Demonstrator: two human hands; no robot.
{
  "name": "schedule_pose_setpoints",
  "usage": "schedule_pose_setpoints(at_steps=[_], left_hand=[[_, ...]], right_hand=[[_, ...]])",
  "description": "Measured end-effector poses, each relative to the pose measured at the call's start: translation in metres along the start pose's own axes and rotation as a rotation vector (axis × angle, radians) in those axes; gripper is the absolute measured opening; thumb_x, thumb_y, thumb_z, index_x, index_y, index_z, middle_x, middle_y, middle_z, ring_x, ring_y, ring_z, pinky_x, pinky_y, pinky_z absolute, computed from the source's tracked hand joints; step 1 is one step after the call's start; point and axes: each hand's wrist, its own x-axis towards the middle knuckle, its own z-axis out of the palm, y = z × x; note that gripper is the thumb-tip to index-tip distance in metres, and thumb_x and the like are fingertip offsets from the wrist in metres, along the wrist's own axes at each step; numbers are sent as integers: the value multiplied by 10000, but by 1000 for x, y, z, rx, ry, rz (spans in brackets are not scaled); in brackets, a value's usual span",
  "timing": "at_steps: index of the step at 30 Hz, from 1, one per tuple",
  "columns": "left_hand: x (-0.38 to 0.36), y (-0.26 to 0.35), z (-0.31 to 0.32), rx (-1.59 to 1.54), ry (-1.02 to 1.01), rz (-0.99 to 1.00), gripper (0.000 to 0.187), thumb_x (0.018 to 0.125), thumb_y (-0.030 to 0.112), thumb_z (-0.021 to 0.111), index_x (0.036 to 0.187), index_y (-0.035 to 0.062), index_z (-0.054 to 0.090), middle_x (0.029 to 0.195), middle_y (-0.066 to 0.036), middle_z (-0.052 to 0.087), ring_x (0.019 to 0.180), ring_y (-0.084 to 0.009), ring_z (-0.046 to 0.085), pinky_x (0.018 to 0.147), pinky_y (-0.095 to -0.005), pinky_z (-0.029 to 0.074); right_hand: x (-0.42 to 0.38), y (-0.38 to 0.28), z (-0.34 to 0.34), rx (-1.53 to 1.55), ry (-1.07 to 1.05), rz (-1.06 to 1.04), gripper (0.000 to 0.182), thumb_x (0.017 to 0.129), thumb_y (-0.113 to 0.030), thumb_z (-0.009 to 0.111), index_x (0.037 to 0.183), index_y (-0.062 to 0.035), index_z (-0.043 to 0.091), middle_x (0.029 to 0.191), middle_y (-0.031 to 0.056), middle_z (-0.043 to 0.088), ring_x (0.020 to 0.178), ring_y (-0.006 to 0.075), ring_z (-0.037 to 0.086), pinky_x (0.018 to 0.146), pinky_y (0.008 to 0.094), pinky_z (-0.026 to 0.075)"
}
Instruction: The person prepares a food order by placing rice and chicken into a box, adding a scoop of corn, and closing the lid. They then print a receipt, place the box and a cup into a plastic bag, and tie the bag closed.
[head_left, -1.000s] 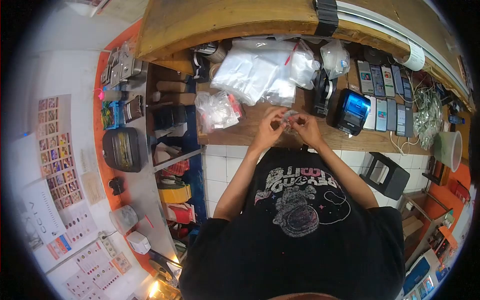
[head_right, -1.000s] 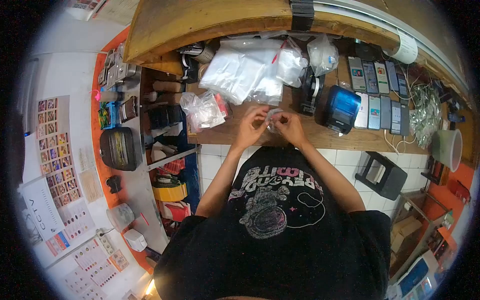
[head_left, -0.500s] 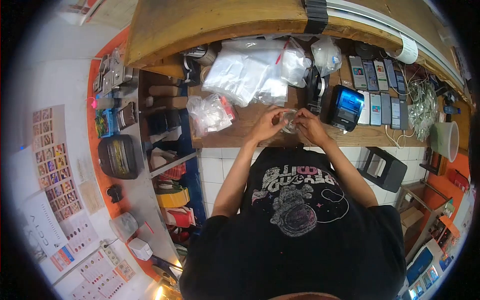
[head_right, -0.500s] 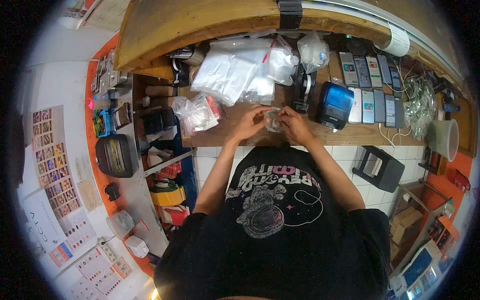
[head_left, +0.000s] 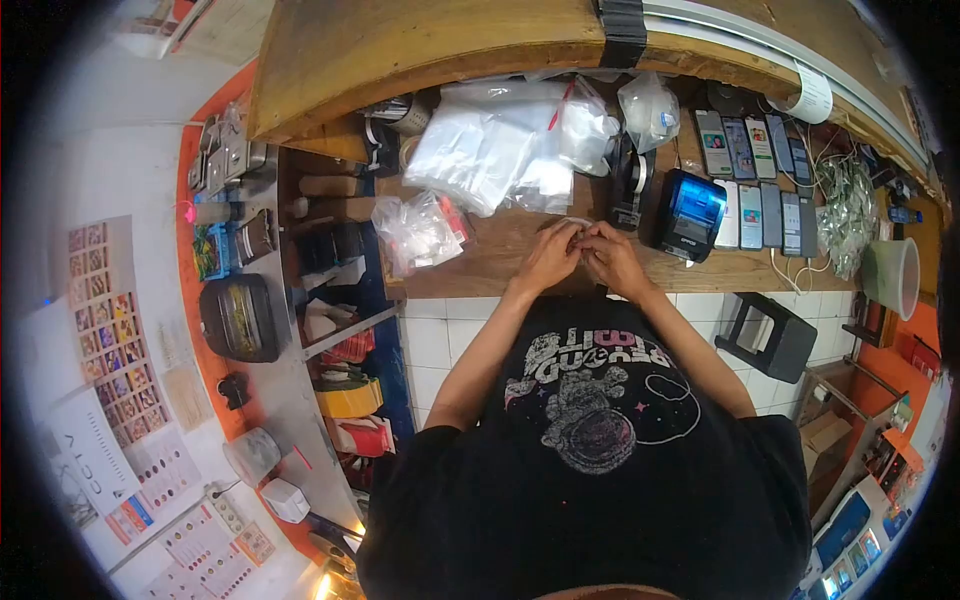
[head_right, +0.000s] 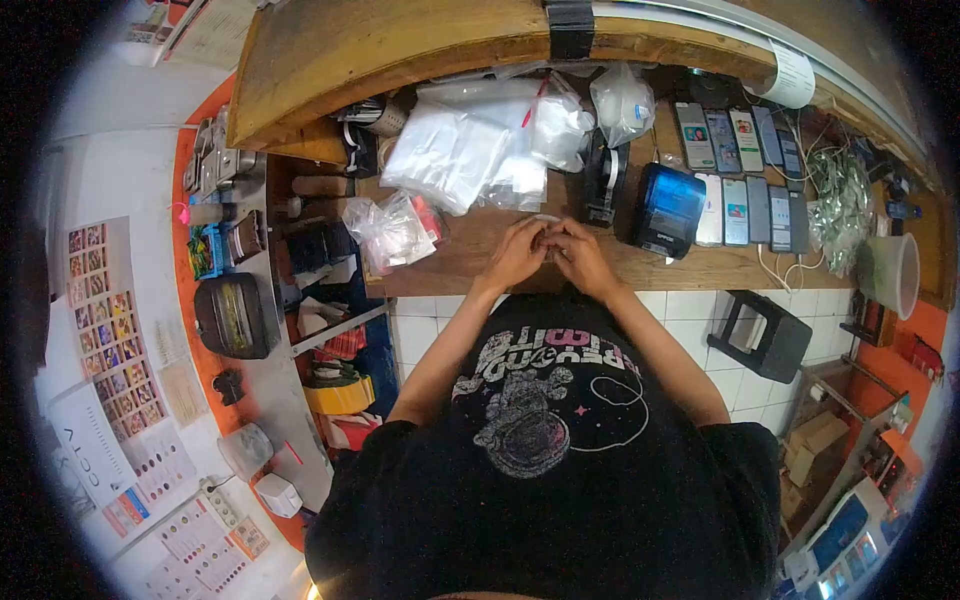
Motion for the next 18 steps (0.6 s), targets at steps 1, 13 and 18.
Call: schedule_pose_setpoints(at_steps=[1,13,18], left_hand=[[-1,-7,9,80,131,41,240,781,5,614,1019,-26,617,1006,-196,652,902,-358,636,767,-397,512],[-9,-10,-25,-172,-124,-202,122,803,-17,644,922,-30,619,861,-114,650,775,-188,630,691,-308,491],[-11,-44,-19,-437,-14,-271,126,829,11,678,952,-5,659,860,-50,675,758,-96,614,680,-238,482]], right_hand=[[1,-1,2,-1,3,0,181,770,61,650,942,5,672,975,109,586,938,290,602,823,357,490],[-5,-5,4,-36,47,93,167,785,40,649,946,-5,661,918,140,595,856,338,620,741,374,501],[0,-18,-3,-129,-35,144,147,804,12,623,947,7,656,897,179,611,830,373,625,733,416,494]])
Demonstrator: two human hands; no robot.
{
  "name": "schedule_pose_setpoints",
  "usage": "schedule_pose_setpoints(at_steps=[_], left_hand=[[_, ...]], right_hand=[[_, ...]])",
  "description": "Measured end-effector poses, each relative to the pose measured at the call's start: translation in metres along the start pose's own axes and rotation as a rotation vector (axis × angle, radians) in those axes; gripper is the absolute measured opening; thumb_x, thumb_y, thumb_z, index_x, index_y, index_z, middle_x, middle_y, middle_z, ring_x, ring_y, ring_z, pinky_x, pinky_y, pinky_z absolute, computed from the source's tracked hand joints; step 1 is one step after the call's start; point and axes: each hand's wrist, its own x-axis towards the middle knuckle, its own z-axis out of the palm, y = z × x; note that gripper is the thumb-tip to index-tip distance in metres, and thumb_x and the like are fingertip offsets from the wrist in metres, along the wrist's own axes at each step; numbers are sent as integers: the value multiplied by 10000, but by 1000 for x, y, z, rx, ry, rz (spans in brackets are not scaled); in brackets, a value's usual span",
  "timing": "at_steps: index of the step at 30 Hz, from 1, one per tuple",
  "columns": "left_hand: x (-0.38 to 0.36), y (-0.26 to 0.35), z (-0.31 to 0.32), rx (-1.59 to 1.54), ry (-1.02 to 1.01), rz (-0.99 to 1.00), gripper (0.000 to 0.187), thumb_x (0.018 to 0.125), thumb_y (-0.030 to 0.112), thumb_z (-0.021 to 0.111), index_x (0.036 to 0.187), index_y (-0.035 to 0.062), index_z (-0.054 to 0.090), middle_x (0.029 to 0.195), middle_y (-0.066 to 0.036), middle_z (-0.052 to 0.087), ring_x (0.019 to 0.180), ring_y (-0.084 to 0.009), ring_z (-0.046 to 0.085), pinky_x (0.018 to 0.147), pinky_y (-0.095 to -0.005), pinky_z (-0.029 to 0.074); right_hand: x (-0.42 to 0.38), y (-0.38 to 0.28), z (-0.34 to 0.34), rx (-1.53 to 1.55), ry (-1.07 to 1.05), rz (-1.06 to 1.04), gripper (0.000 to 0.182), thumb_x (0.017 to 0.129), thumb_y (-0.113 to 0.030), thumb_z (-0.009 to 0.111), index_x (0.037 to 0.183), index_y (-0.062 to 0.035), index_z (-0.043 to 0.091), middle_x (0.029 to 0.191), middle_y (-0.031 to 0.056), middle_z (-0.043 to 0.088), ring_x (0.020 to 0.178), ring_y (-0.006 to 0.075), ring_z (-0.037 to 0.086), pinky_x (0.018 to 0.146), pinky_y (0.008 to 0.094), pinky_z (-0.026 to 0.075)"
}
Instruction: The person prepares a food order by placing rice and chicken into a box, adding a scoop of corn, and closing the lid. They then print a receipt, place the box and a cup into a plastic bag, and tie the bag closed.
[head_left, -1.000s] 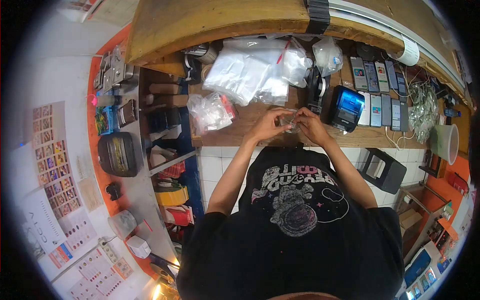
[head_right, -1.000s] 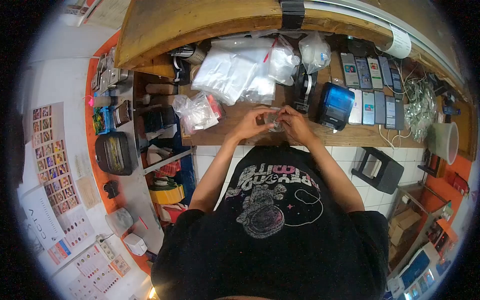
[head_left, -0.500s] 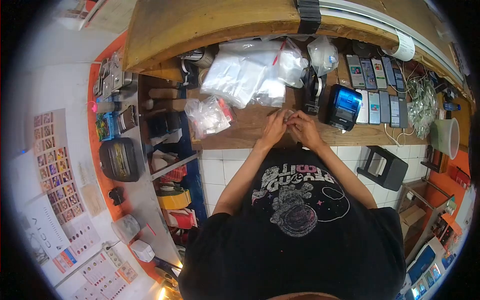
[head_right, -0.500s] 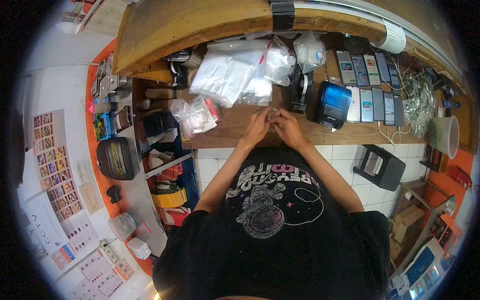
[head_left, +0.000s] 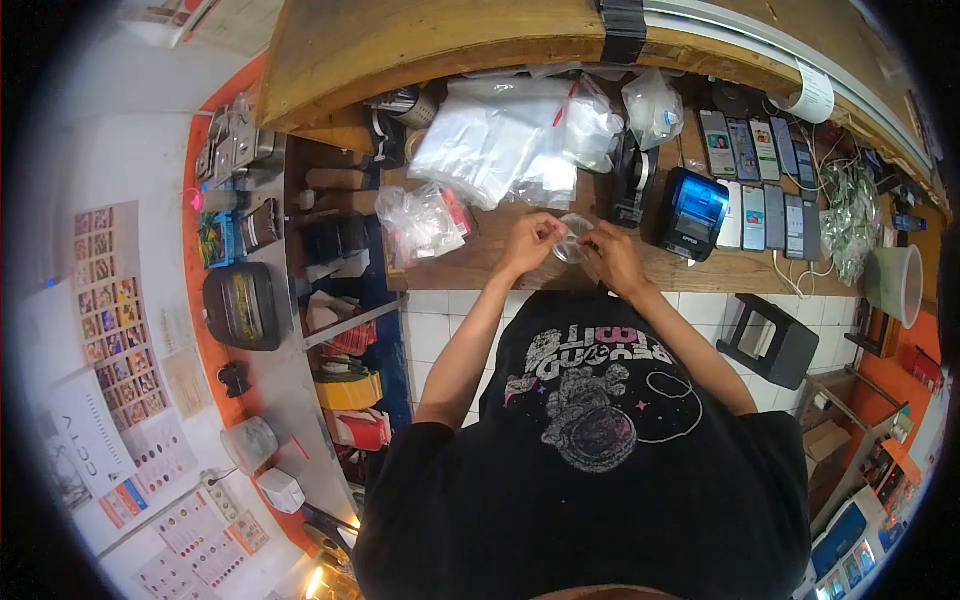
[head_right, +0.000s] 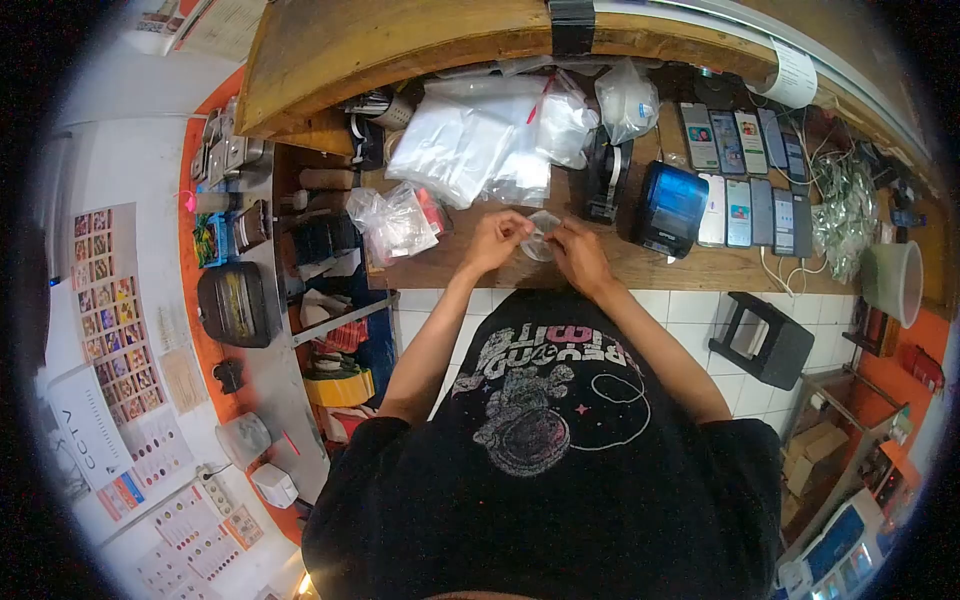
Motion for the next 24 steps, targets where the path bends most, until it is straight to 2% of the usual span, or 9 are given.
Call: schedule_pose_setpoints(at_steps=[2,4,6,9,12,16,20,22,24], left_hand=[[3,-18,-8,322,254,-68,122,864,66,675,974,14,671,860,-65,693,763,-103,624,692,-253,492],[2,-24,-6,338,260,-34,116,877,80,660,974,18,669,861,-71,696,762,-121,633,693,-268,496],[2,-17,-2,386,285,77,104,897,80,603,957,10,650,862,-91,696,760,-186,651,701,-304,503],[0,10,6,298,264,106,92,888,79,605,931,4,635,855,-99,692,770,-207,654,719,-313,504],[-1,24,15,315,221,116,92,849,51,646,915,-12,630,787,-110,675,712,-189,649,669,-310,513],[-7,30,24,379,265,90,181,797,14,692,970,-29,656,768,-121,682,681,-174,658,638,-294,526],[-9,24,27,296,262,55,216,793,15,703,1005,-18,680,791,-118,694,702,-159,663,651,-280,529],[-10,18,26,203,249,43,188,813,-27,693,1001,-25,688,814,-84,701,759,-114,663,683,-236,528],[-11,12,28,181,275,83,152,826,6,682,976,-15,695,819,-91,703,740,-123,656,668,-249,519]], right_hand=[[-11,18,5,-3,12,26,133,797,-10,638,926,12,652,864,173,613,786,339,628,705,398,493],[-15,27,6,-15,31,45,127,789,-31,653,906,18,648,830,166,614,742,305,631,677,379,492],[-16,31,9,60,40,191,129,785,-27,630,900,24,658,886,228,631,808,403,627,720,438,492],[-8,22,7,32,129,163,113,790,-38,621,872,33,653,860,231,645,789,399,637,707,423,497],[-2,17,4,21,15,287,105,790,-41,609,851,37,646,818,230,654,777,391,652,693,420,501],[-3,27,8,62,-19,261,120,779,-55,625,859,31,652,781,227,657,761,376,663,686,421,504],[-10,42,16,14,-87,250,160,765,-92,664,874,26,667,792,212,668,765,347,676,689,410,510],[-8,42,15,3,-101,249,173,763,-105,677,877,25,669,792,205,672,761,339,678,690,407,511],[-8,42,15,96,-87,320,164,775,-107,675,874,24,669,796,191,678,762,329,677,697,403,510]])
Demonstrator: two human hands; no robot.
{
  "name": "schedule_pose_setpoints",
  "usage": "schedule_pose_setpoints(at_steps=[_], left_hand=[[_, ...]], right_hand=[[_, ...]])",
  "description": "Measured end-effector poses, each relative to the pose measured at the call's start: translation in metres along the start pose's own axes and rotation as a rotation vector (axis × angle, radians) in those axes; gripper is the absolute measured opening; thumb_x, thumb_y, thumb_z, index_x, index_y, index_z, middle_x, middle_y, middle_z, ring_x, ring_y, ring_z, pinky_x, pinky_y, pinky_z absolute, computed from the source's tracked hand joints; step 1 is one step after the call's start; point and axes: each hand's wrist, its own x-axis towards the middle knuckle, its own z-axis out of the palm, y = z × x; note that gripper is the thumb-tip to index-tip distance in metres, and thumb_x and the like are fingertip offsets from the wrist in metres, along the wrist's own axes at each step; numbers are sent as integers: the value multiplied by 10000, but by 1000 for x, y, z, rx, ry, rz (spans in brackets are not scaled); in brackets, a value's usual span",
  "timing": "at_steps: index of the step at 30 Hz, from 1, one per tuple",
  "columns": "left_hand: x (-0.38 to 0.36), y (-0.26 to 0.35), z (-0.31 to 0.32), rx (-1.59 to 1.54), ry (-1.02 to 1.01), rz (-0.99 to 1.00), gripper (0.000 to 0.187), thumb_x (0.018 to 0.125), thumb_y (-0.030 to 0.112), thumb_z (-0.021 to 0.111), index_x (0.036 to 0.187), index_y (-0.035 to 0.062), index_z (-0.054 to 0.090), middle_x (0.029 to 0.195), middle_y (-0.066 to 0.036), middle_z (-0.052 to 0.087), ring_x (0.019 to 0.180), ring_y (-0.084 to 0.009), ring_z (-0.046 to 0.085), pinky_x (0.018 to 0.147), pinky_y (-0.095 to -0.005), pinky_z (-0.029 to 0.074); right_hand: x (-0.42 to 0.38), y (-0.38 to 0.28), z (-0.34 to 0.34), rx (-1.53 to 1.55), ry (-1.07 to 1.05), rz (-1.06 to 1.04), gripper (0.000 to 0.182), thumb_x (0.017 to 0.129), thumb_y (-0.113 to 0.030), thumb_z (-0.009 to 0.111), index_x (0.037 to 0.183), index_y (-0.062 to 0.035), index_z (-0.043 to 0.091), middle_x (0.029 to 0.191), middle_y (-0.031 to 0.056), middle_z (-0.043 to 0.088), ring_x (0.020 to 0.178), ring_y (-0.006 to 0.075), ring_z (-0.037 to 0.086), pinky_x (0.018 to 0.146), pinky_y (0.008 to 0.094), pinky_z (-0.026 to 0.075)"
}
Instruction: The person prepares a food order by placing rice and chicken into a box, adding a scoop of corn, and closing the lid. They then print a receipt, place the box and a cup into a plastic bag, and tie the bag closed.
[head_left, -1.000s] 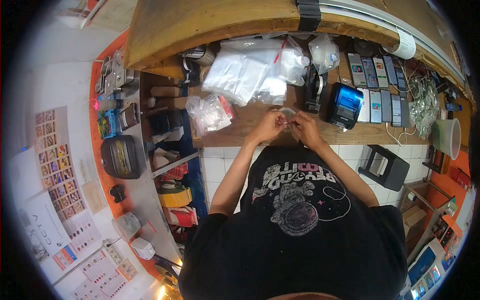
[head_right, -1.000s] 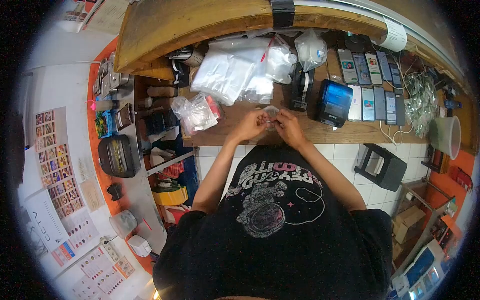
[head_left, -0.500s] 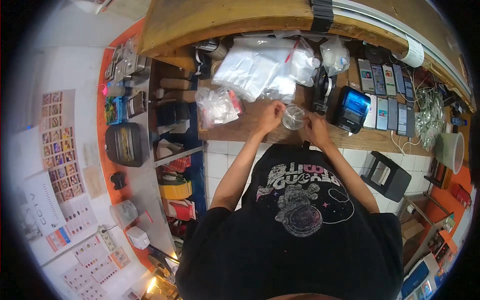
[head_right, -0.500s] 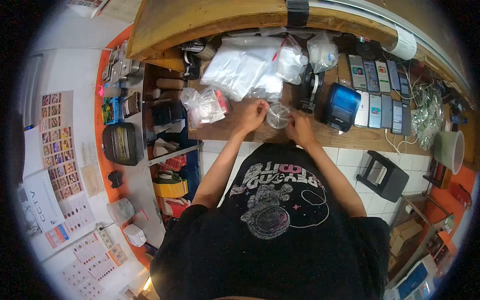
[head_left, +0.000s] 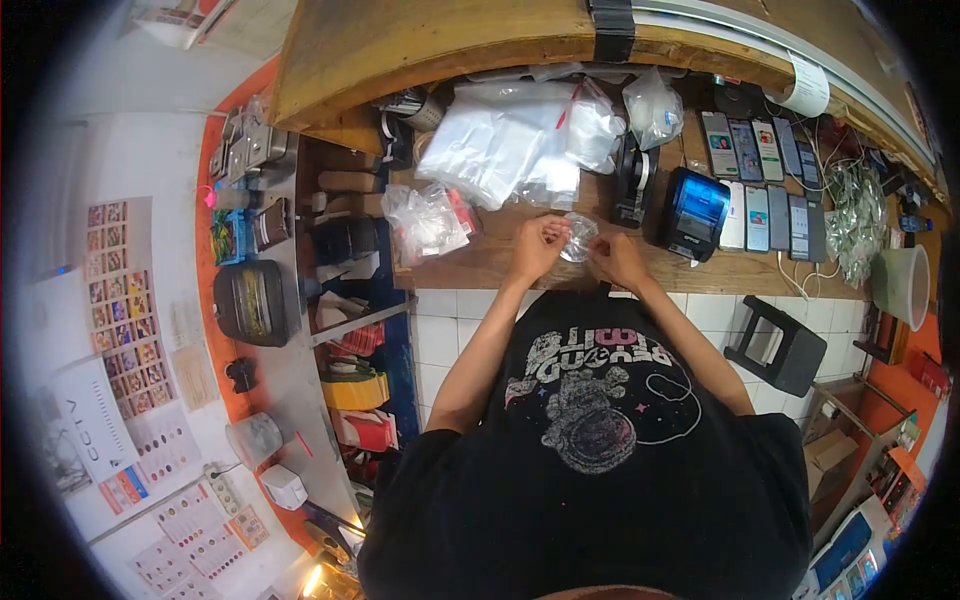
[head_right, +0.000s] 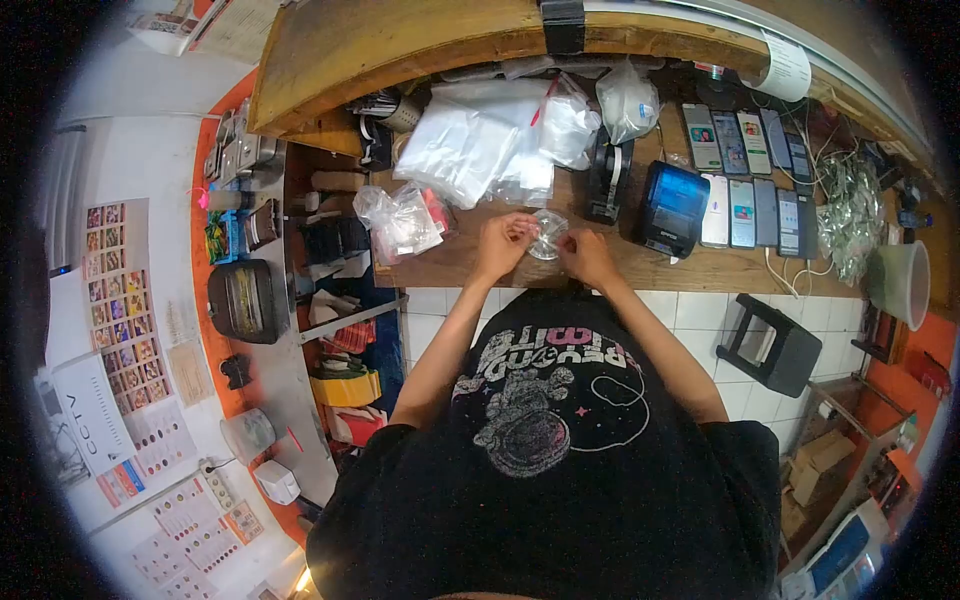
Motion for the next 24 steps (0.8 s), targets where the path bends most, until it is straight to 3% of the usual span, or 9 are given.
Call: schedule_pose_setpoints(at_steps=[1,3,7,11,13,15,18,21,24], left_hand=[[-1,-2,2,-32,28,32,124,840,39,670,951,-5,701,824,-98,704,721,-132,649,654,-262,510],[-4,-4,5,38,27,25,143,858,38,645,988,-1,690,816,-81,694,714,-124,634,641,-258,493],[-6,-1,12,-109,28,-31,256,907,36,583,1157,-7,615,883,-44,667,776,-82,596,728,-248,489],[-5,1,16,-171,10,-27,321,923,23,561,1243,-4,552,931,-47,659,849,-94,612,771,-249,490],[-4,1,21,-434,15,23,362,914,15,585,1271,-11,532,922,-43,661,891,-106,625,806,-247,494],[-4,5,22,-365,-10,47,430,875,-19,605,1297,3,524,936,-45,662,906,-104,627,811,-254,495],[-5,18,20,-278,-68,55,501,836,-29,660,1316,5,517,960,-48,667,924,-104,631,819,-251,497],[-4,23,15,-215,-150,38,496,830,-11,700,1297,4,532,962,-50,672,907,-103,632,811,-243,498],[-4,23,13,-124,-200,45,505,808,-15,711,1285,21,550,933,-39,665,859,-101,629,778,-243,497]], right_hand=[[1,0,0,4,2,-1,164,775,-107,675,874,24,669,796,191,678,762,329,677,697,403,510],[4,-1,-2,31,19,14,139,805,-101,684,860,26,669,705,131,658,682,181,643,641,333,494],[1,-6,2,28,124,-15,139,802,-89,668,891,17,677,779,169,671,729,269,662,712,368,505],[12,7,6,210,148,-39,124,789,-12,681,906,28,674,808,127,683,734,179,649,706,304,507],[14,11,7,343,118,-53,141,784,20,680,925,32,671,834,108,689,752,151,646,705,278,510],[15,12,10,735,92,73,193,785,52,669,977,40,654,889,76,681,803,118,635,715,252,517],[14,8,7,821,31,17,246,813,42,669,1054,10,631,953,64,672,826,118,635,783,256,525],[10,-2,2,917,14,-73,187,812,41,680,990,22,625,937,38,640,852,118,633,765,251,523],[15,0,4,674,52,-141,215,744,26,723,933,-3,625,824,39,588,770,116,600,697,273,515]])
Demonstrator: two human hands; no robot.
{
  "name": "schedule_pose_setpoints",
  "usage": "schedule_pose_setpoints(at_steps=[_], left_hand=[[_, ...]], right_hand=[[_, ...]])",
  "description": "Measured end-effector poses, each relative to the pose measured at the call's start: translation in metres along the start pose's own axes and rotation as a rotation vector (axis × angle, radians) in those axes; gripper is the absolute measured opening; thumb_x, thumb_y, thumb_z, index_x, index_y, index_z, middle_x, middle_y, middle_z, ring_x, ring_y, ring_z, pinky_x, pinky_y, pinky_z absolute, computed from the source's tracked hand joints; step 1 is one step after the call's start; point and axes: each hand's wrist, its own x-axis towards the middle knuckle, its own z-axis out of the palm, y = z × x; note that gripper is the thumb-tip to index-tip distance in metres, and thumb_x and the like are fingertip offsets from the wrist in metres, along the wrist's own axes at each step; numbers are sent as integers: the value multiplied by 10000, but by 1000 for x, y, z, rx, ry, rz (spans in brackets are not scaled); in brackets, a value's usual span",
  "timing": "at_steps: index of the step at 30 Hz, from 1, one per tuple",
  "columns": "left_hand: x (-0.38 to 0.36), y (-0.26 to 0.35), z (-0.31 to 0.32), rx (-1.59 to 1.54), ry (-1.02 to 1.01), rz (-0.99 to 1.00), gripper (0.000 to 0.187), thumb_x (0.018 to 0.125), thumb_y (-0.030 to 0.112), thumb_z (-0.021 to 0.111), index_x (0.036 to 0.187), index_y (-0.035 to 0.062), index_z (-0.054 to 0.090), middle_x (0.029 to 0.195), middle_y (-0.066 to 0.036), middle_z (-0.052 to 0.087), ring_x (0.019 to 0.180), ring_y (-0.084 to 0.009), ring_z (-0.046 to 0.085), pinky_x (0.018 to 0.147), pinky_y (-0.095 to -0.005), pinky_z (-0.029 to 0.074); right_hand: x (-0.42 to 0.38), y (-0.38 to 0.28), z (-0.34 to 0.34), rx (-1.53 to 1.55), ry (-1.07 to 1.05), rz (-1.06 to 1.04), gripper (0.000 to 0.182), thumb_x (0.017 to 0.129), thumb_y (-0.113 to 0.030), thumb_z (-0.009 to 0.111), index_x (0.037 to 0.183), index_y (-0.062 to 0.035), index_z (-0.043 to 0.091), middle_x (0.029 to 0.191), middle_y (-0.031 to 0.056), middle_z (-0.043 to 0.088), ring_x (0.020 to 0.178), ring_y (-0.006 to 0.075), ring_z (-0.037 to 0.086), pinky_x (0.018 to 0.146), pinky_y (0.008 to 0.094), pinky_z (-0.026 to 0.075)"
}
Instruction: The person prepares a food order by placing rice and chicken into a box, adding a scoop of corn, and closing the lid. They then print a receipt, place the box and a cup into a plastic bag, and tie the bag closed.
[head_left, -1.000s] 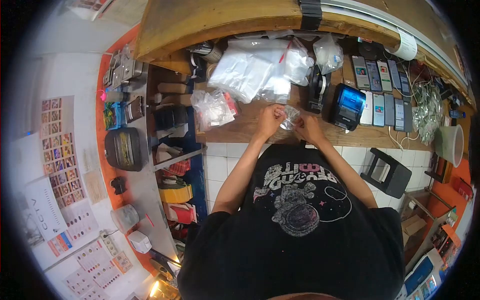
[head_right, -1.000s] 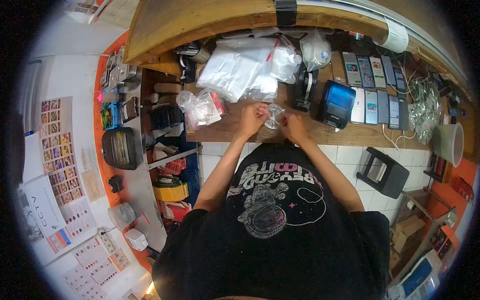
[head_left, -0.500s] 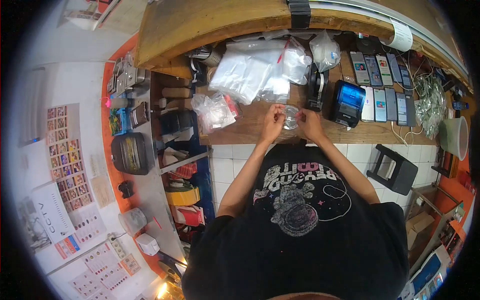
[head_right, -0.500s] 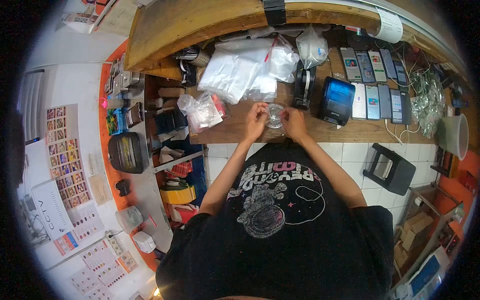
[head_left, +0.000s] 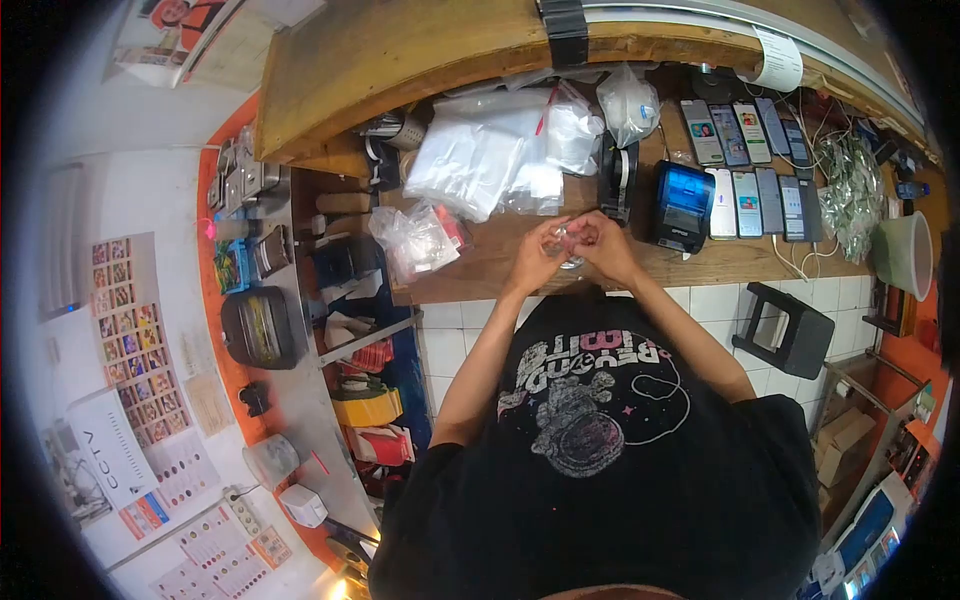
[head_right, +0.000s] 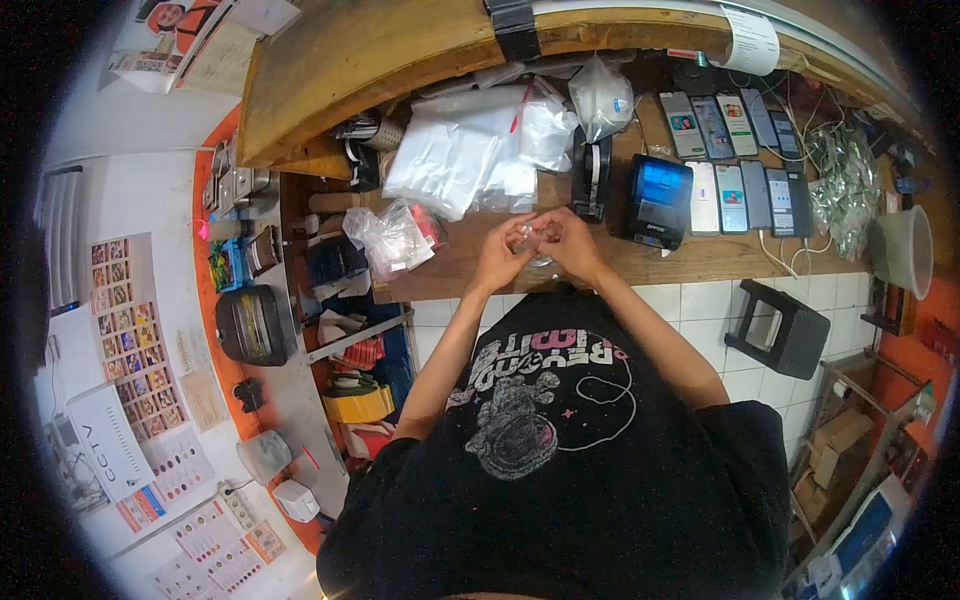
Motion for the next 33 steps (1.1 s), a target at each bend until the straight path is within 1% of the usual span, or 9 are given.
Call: schedule_pose_setpoints(at_steps=[1,3,11,14,16,21,24,30,33], left_hand=[[1,-3,-1,53,-3,8,521,793,-15,717,1285,29,552,910,-29,658,833,-102,626,758,-240,496],[2,-11,-5,17,-43,-49,500,795,-19,709,1269,29,558,914,-19,635,825,-91,603,745,-233,484],[-3,-10,13,-213,73,-2,401,845,-90,561,1223,46,556,836,35,539,761,-41,524,636,-193,407],[-19,6,8,-296,131,-97,426,838,-100,532,1238,43,555,837,33,536,799,-45,536,666,-192,424],[-28,12,3,-130,198,-62,434,831,-85,526,1248,29,564,872,1,582,778,-61,562,677,-210,454],[-51,28,-21,278,287,-178,430,814,-43,555,1233,34,611,921,-75,662,698,-80,580,643,-227,473],[-80,21,-40,477,429,-44,373,842,-13,576,1210,21,624,852,-54,659,696,-67,571,628,-220,463],[-134,13,-85,-253,933,-220,296,925,81,598,1201,-24,607,908,-75,702,688,-53,551,590,-178,394],[-137,28,-126,-129,1084,-101,343,916,82,616,1228,-58,589,916,-94,709,657,-48,528,588,-191,405]], right_hand=[[3,-14,-4,-2,4,-4,215,744,26,723,933,-3,625,824,39,588,770,116,600,697,273,515],[7,-38,-14,-540,-158,-65,268,693,-36,772,908,-19,612,752,44,529,727,129,582,663,305,502],[49,-69,-68,-305,-443,68,216,722,-75,764,884,-19,633,816,72,663,745,146,622,678,307,501],[99,-70,-126,-691,184,-218,86,812,-14,640,890,-9,674,832,134,697,766,230,681,707,337,521],[133,-72,-155,-929,455,-196,142,809,-11,597,900,-27,704,879,199,690,803,313,692,728,389,532],[197,-41,-189,-1375,133,-75,212,794,-117,596,962,-85,720,1007,223,673,940,352,676,826,464,532],[206,-53,-164,-1553,172,81,162,805,-135,563,807,-28,685,942,255,675,945,385,663,819,482,528],[218,-14,-177,-1503,318,-86,169,819,-97,522,872,-13,659,886,246,680,891,403,671,784,507,530],[211,-13,-181,-1447,304,-167,149,798,-75,543,866,10,645,861,255,672,877,406,667,762,471,531]])
